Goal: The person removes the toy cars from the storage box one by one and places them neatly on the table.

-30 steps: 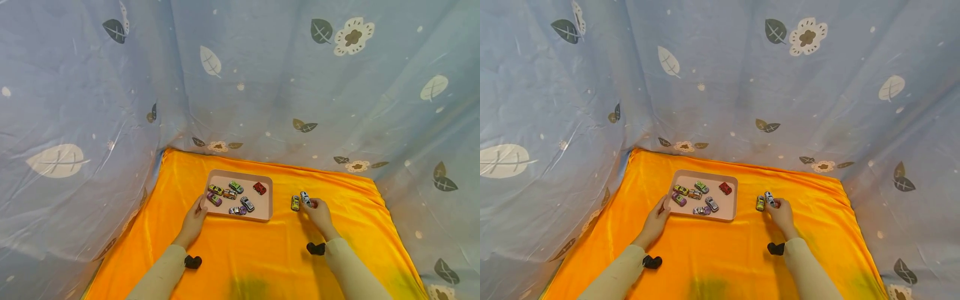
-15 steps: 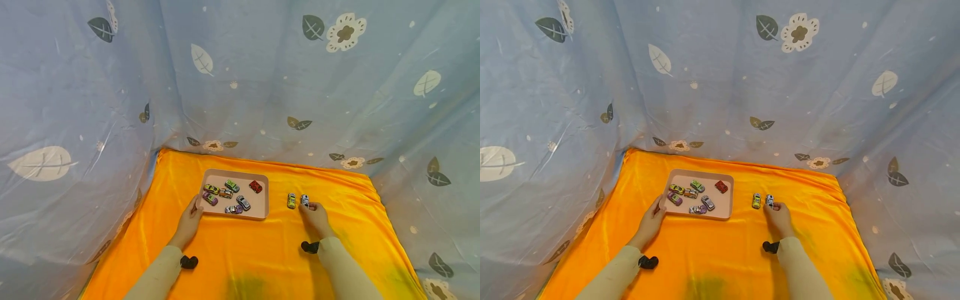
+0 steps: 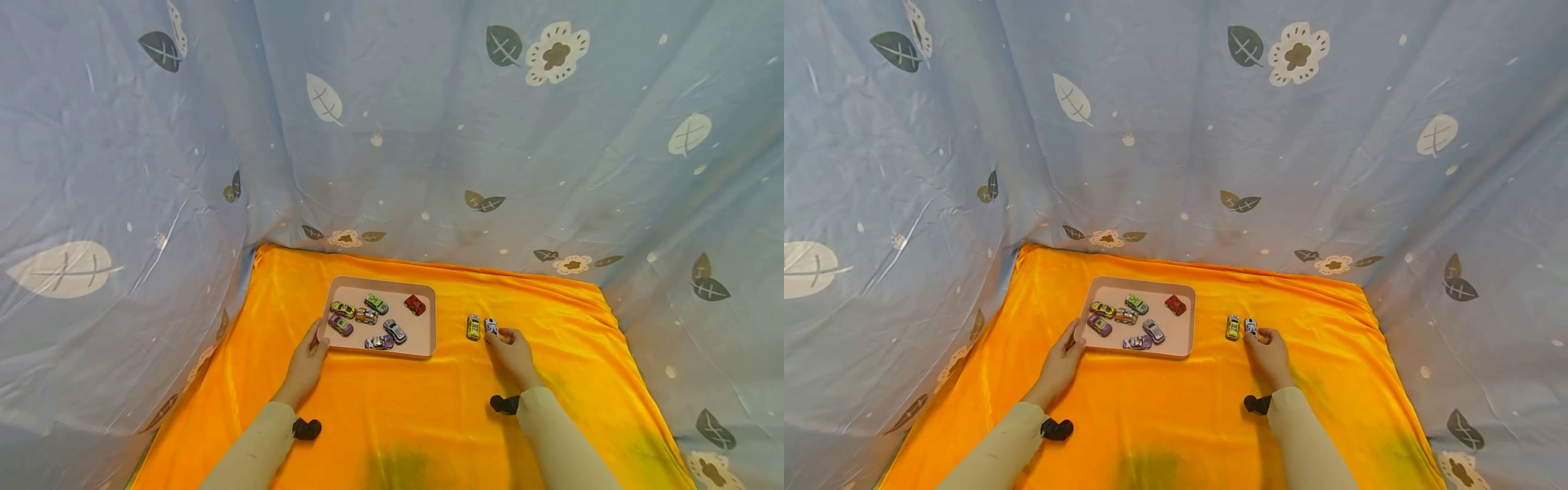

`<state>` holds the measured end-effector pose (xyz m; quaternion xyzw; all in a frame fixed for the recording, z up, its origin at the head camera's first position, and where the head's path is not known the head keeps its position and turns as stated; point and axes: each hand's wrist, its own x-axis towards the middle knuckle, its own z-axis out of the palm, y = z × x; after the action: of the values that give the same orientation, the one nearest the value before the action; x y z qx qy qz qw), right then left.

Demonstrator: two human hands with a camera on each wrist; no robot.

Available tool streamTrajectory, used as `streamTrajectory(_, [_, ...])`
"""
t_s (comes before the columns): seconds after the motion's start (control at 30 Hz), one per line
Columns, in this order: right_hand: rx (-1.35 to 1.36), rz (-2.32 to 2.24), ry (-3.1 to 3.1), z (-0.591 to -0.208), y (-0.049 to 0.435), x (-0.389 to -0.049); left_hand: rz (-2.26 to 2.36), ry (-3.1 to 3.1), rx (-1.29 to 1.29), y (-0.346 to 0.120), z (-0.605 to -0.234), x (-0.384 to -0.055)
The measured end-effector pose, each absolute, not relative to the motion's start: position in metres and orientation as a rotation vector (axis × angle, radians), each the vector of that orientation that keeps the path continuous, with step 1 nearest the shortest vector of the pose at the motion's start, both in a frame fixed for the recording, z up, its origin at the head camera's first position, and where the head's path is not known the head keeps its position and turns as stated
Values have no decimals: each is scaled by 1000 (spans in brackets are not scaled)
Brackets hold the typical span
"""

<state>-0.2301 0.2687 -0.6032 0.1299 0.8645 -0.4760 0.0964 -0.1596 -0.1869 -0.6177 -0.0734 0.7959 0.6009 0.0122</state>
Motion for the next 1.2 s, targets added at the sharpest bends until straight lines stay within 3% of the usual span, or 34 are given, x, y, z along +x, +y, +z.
streamTrajectory(1.2, [452,-1414,2639,-608,262,-232,1904,2481,-204,-188,-619,-159])
